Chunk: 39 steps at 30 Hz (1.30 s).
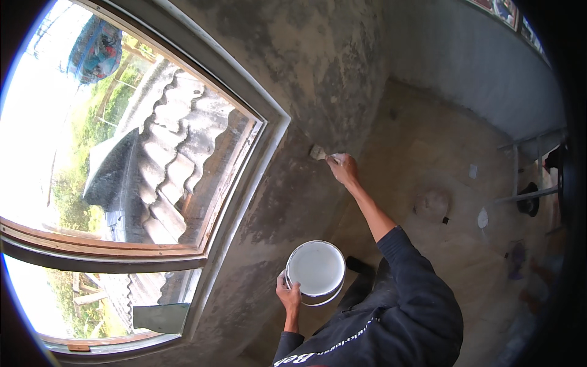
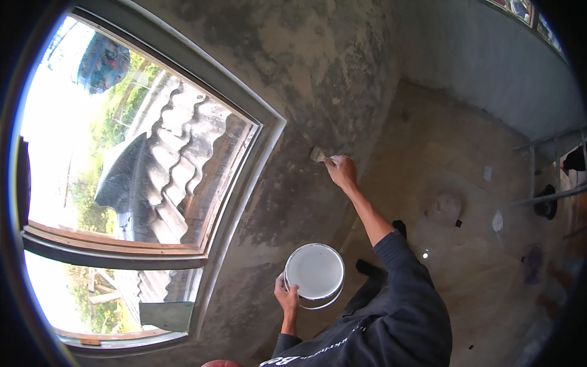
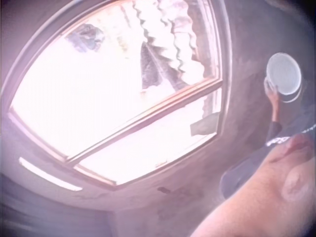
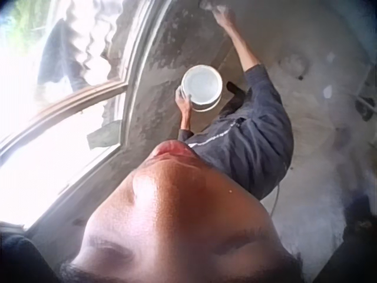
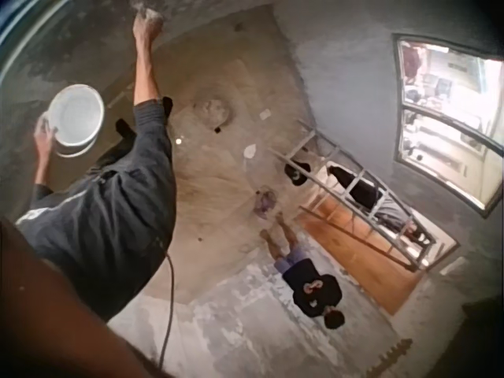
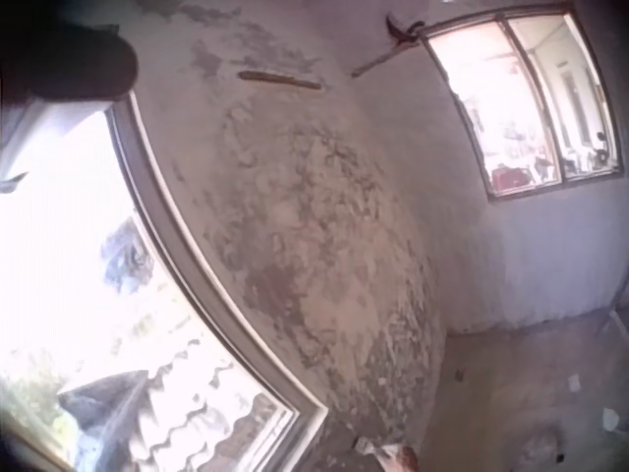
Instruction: The person applies paint to an unfinished wall using a brush, dipping it into a bucket of paint between strokes.
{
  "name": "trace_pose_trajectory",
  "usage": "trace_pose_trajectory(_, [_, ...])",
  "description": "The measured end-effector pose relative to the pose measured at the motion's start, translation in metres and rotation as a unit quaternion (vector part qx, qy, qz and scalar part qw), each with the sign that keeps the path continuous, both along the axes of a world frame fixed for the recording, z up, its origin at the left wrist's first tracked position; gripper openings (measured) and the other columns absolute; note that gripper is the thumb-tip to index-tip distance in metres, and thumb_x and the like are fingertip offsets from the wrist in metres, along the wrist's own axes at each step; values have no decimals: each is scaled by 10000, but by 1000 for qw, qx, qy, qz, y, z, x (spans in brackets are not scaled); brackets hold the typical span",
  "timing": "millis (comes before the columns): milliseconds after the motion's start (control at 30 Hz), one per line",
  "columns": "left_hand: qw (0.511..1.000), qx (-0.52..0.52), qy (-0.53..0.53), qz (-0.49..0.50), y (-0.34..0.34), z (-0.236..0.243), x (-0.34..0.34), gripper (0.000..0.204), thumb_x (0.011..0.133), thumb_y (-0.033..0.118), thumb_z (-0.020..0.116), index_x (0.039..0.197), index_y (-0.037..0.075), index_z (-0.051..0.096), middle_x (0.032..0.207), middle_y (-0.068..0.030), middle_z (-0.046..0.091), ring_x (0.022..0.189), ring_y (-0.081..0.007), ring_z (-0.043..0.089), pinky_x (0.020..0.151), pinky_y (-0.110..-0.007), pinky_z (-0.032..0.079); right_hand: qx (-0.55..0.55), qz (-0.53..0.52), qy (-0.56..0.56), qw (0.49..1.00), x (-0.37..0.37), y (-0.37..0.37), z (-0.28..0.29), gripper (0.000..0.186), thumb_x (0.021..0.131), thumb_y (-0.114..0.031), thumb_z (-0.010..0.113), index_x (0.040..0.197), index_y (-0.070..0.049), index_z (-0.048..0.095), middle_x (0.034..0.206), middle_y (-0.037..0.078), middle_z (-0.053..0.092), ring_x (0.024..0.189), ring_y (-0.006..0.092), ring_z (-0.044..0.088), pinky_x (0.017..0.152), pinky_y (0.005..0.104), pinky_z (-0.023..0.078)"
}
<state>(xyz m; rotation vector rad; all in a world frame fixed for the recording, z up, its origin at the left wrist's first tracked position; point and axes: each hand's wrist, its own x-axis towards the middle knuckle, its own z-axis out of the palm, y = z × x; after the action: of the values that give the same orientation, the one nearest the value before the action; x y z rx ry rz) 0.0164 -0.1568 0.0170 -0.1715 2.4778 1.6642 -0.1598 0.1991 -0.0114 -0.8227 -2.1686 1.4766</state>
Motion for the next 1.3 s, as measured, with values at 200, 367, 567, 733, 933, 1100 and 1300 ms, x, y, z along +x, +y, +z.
trace_pose_trajectory(200, [1000, -23, 4, -13, 9, -3, -13, 471, 677, -65, 550, 1147, -62, 528, 991, -100, 624, 851, -159, 622, 768, -266, 492, -87, 108, 145, 980, 45, -19, 82, 387, 871, -368, 627, 940, 8, 682, 725, 129, 665, 593, 150, 576, 563, 313, 438])
trace_pose_trajectory(367, [1000, -22, -4, -20, -1, -14, -9, 469, 683, -59, 551, 1151, -67, 525, 974, -93, 622, 842, -151, 615, 755, -260, 490, -157, 141, 160, 964, 39, -39, 27, 383, 866, -347, 650, 946, 27, 675, 689, 62, 647, 621, 81, 532, 561, 288, 432])
trace_pose_trajectory(567, [998, -34, -38, -24, -5, -9, -3, 478, 673, -83, 539, 1150, -81, 511, 977, -96, 619, 833, -141, 619, 735, -246, 496, -163, 43, 143, 975, 24, -56, -133, 368, 855, -350, 655, 938, 9, 668, 690, 132, 615, 608, 118, 523, 575, 326, 429])
trace_pose_trajectory(733, [998, -42, -45, -15, -5, -7, 3, 472, 675, -86, 538, 1147, -85, 513, 987, -103, 621, 846, -148, 621, 741, -248, 496, -108, -15, 27, 994, 44, -43, -222, 408, 846, -409, 635, 927, -11, 675, 706, 167, 622, 611, 216, 588, 592, 358, 440])
trace_pose_trajectory(933, [999, -38, -13, -12, -9, -6, -3, 445, 706, -56, 549, 1149, -75, 516, 956, -97, 632, 809, -133, 618, 725, -252, 491, -85, 29, -91, 992, 42, -22, -207, 422, 835, -423, 618, 952, -22, 678, 793, 190, 650, 745, 325, 642, 664, 410, 468])
trace_pose_trajectory(1100, [1000, -2, -18, 8, -6, 0, -3, 466, 704, -69, 542, 1166, -85, 492, 976, -107, 633, 820, -144, 625, 735, -252, 493, -94, 1, -31, 995, 13, -52, -100, 391, 841, -375, 592, 898, 5, 662, 759, 185, 644, 720, 355, 622, 643, 408, 459])
trace_pose_trajectory(1300, [999, 29, 16, 28, -4, 2, -5, 479, 697, -66, 545, 1171, -96, 486, 983, -112, 626, 843, -158, 626, 763, -261, 492, -134, 37, 79, 987, 32, -68, 40, 395, 872, -358, 587, 806, 28, 644, 566, 116, 530, 527, 152, 496, 532, 351, 400])
